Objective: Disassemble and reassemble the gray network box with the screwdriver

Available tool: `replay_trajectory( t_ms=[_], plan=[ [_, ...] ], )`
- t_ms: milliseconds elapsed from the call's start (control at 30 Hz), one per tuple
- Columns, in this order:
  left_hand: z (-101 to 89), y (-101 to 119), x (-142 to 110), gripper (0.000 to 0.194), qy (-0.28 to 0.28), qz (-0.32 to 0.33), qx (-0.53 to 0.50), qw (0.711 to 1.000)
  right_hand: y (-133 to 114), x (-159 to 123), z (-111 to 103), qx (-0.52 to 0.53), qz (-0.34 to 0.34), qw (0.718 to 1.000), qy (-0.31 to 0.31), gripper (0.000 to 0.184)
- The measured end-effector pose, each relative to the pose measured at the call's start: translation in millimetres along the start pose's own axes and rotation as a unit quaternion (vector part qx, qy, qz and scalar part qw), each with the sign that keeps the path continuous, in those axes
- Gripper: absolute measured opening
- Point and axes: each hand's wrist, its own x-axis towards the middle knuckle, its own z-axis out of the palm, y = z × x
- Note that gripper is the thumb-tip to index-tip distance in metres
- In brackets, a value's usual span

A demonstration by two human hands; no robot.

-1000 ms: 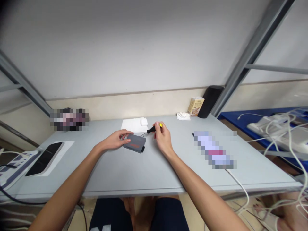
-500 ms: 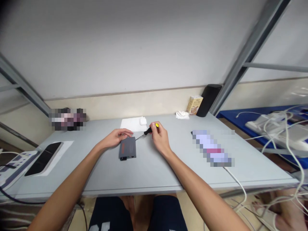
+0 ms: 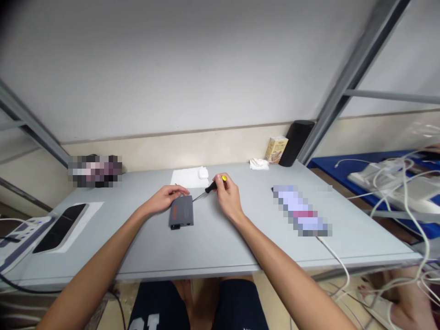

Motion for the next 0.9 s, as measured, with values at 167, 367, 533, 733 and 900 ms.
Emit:
replay_trajectory(
  t_ms=[167,367,533,733,900],
  plan=[
    [-1.2,11,-4,0.032,-0.002,-0.020,0.014,1.000,0,-1,-1,-0.011,-0.002,1.000,0.007,0.044],
    [-6.7,24,-8,0.043,-0.051,-0.038,0.032,0.997,-3,5,-8,-0.063,-0.005,0.992,0.113,0.046],
    [-8.1,26,-8,0.048,-0.054,-0.079,0.011,0.995,-3,9,-12,-0.085,0.014,0.988,0.126,0.046],
    [-12.7,21,-9,0.040,-0.038,-0.088,0.036,0.995,-4,10,-12,-0.036,0.005,0.991,0.127,0.047],
    [-13.1,14,-10,0.042,-0.005,-0.051,0.081,0.995,-1,12,-11,0.014,0.016,0.995,0.093,0.049]
  ],
)
